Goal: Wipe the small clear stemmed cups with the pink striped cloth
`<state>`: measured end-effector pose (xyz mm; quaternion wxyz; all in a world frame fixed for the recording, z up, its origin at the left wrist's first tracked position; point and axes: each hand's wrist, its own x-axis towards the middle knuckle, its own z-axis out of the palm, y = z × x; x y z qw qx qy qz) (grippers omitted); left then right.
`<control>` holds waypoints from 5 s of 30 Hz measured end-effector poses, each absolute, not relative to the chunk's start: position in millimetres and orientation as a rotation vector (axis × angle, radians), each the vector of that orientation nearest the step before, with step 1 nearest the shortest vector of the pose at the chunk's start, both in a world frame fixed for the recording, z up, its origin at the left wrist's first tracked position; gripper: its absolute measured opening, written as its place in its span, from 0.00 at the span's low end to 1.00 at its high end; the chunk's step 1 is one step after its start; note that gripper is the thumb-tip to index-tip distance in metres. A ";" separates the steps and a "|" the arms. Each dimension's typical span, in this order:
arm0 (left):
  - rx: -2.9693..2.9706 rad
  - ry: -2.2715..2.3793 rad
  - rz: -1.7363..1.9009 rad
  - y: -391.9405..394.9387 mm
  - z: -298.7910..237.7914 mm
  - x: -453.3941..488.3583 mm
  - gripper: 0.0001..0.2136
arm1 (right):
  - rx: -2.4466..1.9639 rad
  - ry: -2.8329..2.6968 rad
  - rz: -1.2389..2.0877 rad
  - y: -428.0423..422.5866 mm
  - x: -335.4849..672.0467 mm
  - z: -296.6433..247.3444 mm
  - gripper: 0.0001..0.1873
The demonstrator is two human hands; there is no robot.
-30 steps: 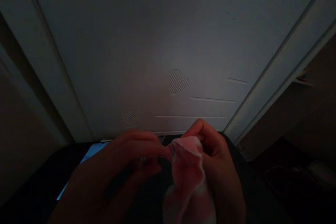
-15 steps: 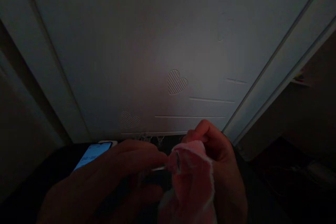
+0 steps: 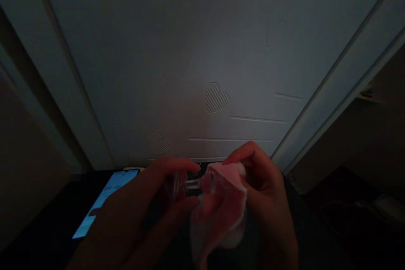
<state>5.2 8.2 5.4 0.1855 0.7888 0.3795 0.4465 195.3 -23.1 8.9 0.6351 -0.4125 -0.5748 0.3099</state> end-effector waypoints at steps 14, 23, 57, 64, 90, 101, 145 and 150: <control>2.412 1.135 1.283 7.8 5.9 2.0 0.08 | -1.011 -1.254 0.770 -28.0 192.0 13.0 0.13; 2.391 0.922 1.132 5.2 6.9 2.0 0.15 | -0.969 -1.325 0.828 -24.0 192.7 14.5 0.12; 2.376 1.044 1.391 1.6 16.0 17.9 0.19 | -1.047 -1.432 0.438 -29.7 189.6 17.8 0.05; 2.390 1.065 1.396 5.4 11.4 13.6 0.10 | -1.054 -1.372 0.377 -28.4 189.1 16.1 0.05; 1.481 0.842 1.217 -0.4 23.0 1.2 0.18 | -0.933 -1.434 0.241 -30.2 182.9 18.0 0.05; 1.791 0.946 1.319 4.6 23.2 -2.7 0.10 | -0.956 -1.428 0.269 -31.6 182.7 16.3 0.04; 2.025 0.909 1.466 -0.7 16.7 6.2 0.16 | -0.979 -1.432 0.279 -29.1 187.8 15.6 0.04; 2.020 1.090 1.414 -3.0 15.2 6.7 0.13 | -0.987 -1.415 0.278 -33.4 187.3 14.3 0.04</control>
